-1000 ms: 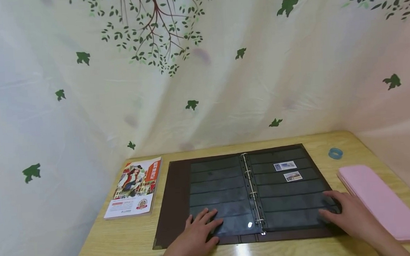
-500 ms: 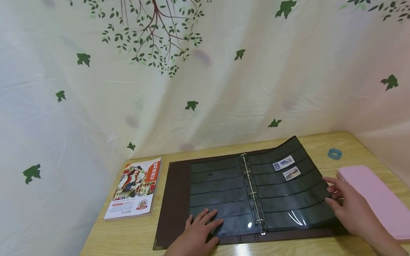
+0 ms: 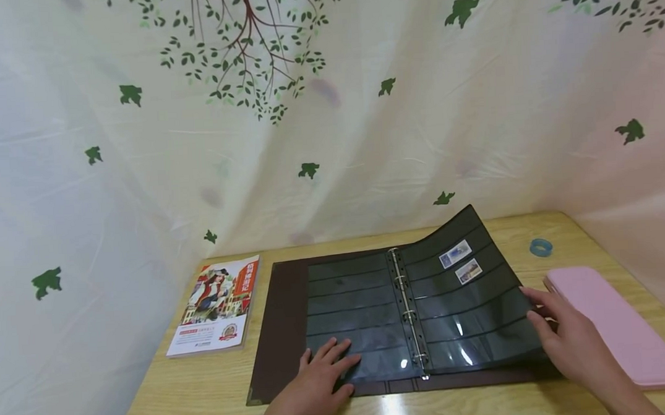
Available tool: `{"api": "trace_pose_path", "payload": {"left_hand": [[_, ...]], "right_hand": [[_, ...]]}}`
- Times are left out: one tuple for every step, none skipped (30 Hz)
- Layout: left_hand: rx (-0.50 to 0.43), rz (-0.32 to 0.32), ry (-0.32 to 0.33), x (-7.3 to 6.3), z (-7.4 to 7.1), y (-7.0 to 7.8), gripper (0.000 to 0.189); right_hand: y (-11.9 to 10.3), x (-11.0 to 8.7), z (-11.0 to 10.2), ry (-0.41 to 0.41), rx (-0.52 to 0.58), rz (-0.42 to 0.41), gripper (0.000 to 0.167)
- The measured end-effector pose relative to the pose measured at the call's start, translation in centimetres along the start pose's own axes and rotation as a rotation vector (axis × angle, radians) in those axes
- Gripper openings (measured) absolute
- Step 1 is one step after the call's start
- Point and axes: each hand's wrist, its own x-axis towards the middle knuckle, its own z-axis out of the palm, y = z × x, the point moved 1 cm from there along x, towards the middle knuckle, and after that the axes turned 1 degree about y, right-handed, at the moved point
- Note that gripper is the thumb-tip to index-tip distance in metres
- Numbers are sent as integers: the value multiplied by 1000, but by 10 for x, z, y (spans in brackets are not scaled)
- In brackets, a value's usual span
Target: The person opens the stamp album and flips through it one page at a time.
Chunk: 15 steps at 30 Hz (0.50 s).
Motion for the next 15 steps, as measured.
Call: {"api": "trace_pose_path", "payload": {"left_hand": [[1,-3,-3,0,0,0,47],[2,-6,-6,0,0,0,47],[1,-8,-8,0,0,0,47],[0,-10,-10,0,0,0,47],[1,-11,-10,0,0,0,47],[2,-11,-10,0,0,0,47],[2,-10,-11,0,0,0,47],[3,-9,-11,0,0,0,47],[2,-8,-11,0,0,0,47],[2,-8,-11,0,0,0,47],[2,-7,-11,-1,0,0,47],[2,-7,-12,-1,0,0,47],[2,-7,-13,-1,0,0,47],[2,-7,-13,-1,0,0,47],[3,-7,-13,-1,0,0,47]], "right_hand": [[-1,0,0,-7,2,8,37],[-1,0,1,-15,9,15,39],[-2,-1,1,-24,12,21,41],[-4,-1,2,-32,14,27,42],[-5,-1,2,-35,21,27,44],[-7,-1,3,-41,36,26,46],[-8,-2,3,-45,47,26,48],[-10,-2,3,-48,66,22,49],[-12,-2,3,-55,83,21,49],[-14,-1,3,-63,101,12,48],[-16,0,3,-73,115,0,48],[-19,1,2,-79,126,-12,48],[-21,2,1,-90,127,-25,48],[-23,3,1,-104,134,-43,48],[-25,5,1,-115,133,-64,48]]}}
